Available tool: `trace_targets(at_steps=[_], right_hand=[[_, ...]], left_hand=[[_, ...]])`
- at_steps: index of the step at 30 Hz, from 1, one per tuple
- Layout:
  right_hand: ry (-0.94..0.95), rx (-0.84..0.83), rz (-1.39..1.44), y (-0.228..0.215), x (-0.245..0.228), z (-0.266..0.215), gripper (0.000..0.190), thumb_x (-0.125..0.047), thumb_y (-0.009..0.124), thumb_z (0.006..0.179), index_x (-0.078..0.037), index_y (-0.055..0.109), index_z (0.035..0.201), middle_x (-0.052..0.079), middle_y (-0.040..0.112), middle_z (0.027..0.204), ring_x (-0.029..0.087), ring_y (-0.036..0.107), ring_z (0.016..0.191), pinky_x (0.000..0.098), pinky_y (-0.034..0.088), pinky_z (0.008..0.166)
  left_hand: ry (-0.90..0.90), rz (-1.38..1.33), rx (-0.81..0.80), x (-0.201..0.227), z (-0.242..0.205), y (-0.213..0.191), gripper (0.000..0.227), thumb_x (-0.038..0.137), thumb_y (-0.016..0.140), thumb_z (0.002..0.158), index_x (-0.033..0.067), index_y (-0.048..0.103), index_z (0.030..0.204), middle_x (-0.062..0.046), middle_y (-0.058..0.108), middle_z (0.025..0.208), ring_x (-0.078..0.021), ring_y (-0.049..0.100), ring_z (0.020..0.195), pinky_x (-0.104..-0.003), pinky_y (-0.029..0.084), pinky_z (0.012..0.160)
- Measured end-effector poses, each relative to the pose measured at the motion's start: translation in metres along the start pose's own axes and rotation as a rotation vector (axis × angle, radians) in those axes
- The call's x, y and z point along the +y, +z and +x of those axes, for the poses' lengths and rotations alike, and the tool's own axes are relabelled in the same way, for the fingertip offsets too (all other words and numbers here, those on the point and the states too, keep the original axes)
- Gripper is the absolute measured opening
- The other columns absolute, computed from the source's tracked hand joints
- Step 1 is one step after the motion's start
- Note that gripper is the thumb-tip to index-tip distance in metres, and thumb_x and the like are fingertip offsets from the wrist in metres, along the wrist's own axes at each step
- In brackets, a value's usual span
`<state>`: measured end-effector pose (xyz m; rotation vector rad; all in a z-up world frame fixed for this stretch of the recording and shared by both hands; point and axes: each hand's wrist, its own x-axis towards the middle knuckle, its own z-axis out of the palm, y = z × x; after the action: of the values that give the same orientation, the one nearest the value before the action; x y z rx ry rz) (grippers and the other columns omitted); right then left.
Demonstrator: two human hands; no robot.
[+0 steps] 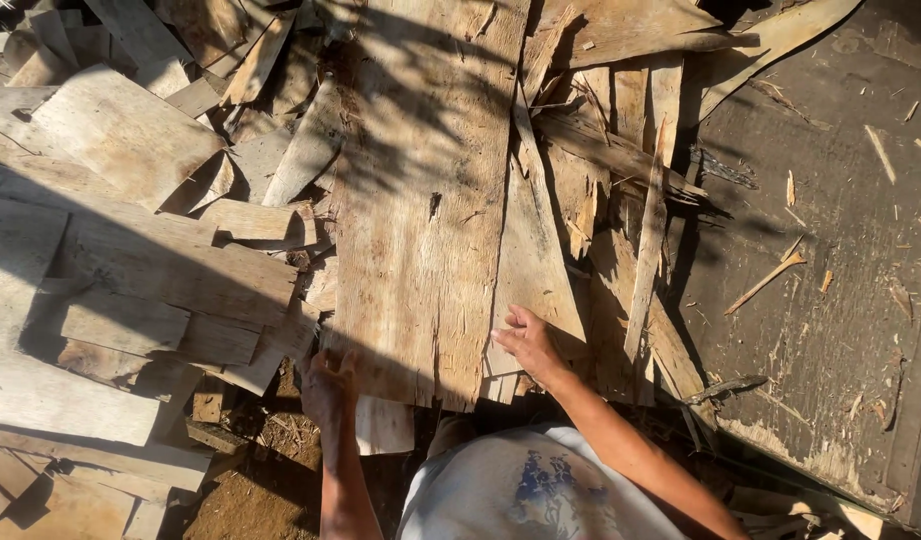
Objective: Sorting and moving large wood shavings and veneer pieces in a workshop environment.
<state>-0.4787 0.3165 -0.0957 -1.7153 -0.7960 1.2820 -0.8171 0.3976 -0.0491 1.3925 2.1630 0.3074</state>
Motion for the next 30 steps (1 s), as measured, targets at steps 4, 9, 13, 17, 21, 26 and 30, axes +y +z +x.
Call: trace_targets(at_steps=[4, 9, 13, 17, 21, 26, 30], right_hand=[[0.084, 0.002, -0.112, 0.022, -0.04, -0.009, 0.09, -0.028, 0.077, 0.084, 0.0, 0.031, 0.156, 0.02, 0.049, 0.144, 0.025, 0.064, 0.115, 0.0372, 0.062, 0.088], [0.152, 0.093, 0.258, 0.013, 0.003, 0.021, 0.095, -0.031, 0.085, 0.084, 0.004, 0.033, 0.155, 0.026, 0.057, 0.131, 0.027, 0.064, 0.104, 0.0379, 0.054, 0.085], [0.198, -0.043, 0.503, -0.001, -0.066, -0.006, 0.069, -0.033, 0.08, 0.079, 0.005, 0.057, 0.132, 0.014, 0.068, 0.119, 0.018, 0.067, 0.108, 0.0388, 0.06, 0.086], [0.185, -0.117, 0.428, -0.025, -0.064, 0.002, 0.043, -0.02, 0.08, 0.079, 0.005, 0.07, 0.112, 0.016, 0.077, 0.106, 0.023, 0.074, 0.096, 0.0383, 0.061, 0.086], [0.0, -0.013, 0.195, -0.058, -0.113, -0.02, 0.033, -0.007, 0.077, 0.078, 0.006, 0.069, 0.107, 0.017, 0.078, 0.098, 0.023, 0.075, 0.081, 0.0405, 0.062, 0.076], [-0.215, 0.059, 0.107, -0.097, -0.167, -0.096, 0.029, -0.004, 0.078, 0.08, 0.005, 0.074, 0.107, 0.012, 0.078, 0.099, 0.016, 0.073, 0.084, 0.032, 0.059, 0.08], [-0.347, 0.2, 0.203, -0.129, -0.13, -0.133, 0.025, 0.002, 0.077, 0.084, 0.004, 0.074, 0.108, 0.009, 0.076, 0.106, 0.014, 0.07, 0.091, 0.0293, 0.056, 0.085]], left_hand=[[0.133, -0.074, 0.133, -0.029, 0.025, 0.007, 0.028, 0.035, 0.078, 0.083, 0.0091, 0.079, 0.095, -0.007, 0.063, 0.141, -0.0286, 0.066, 0.11, -0.045, 0.061, 0.079], [-0.083, -0.66, -0.426, 0.019, -0.011, -0.079, 0.033, 0.027, 0.075, 0.088, 0.0057, 0.072, 0.113, -0.021, 0.078, 0.107, -0.0323, 0.072, 0.088, -0.046, 0.06, 0.073], [0.198, -0.83, -0.544, -0.029, 0.001, -0.045, 0.037, 0.018, 0.084, 0.092, -0.0105, 0.071, 0.112, -0.029, 0.068, 0.102, -0.0293, 0.067, 0.092, -0.036, 0.058, 0.083], [-0.065, -0.858, -0.703, 0.003, -0.029, -0.026, 0.033, 0.019, 0.072, 0.083, 0.01, 0.069, 0.114, -0.009, 0.077, 0.099, -0.0194, 0.073, 0.085, -0.033, 0.064, 0.071], [-0.1, -1.044, -0.728, -0.029, -0.035, 0.081, 0.029, 0.017, 0.076, 0.095, -0.0016, 0.065, 0.115, -0.013, 0.068, 0.099, -0.0193, 0.065, 0.08, -0.034, 0.057, 0.066], [-0.27, -1.195, -0.914, 0.051, -0.115, 0.073, 0.035, 0.014, 0.069, 0.091, 0.0039, 0.065, 0.125, -0.008, 0.073, 0.112, -0.0138, 0.067, 0.099, -0.03, 0.052, 0.091], [-0.169, -1.359, -1.119, 0.075, -0.13, 0.1, 0.036, 0.012, 0.069, 0.094, -0.0011, 0.062, 0.126, -0.009, 0.073, 0.111, -0.0165, 0.067, 0.101, -0.034, 0.051, 0.094]])
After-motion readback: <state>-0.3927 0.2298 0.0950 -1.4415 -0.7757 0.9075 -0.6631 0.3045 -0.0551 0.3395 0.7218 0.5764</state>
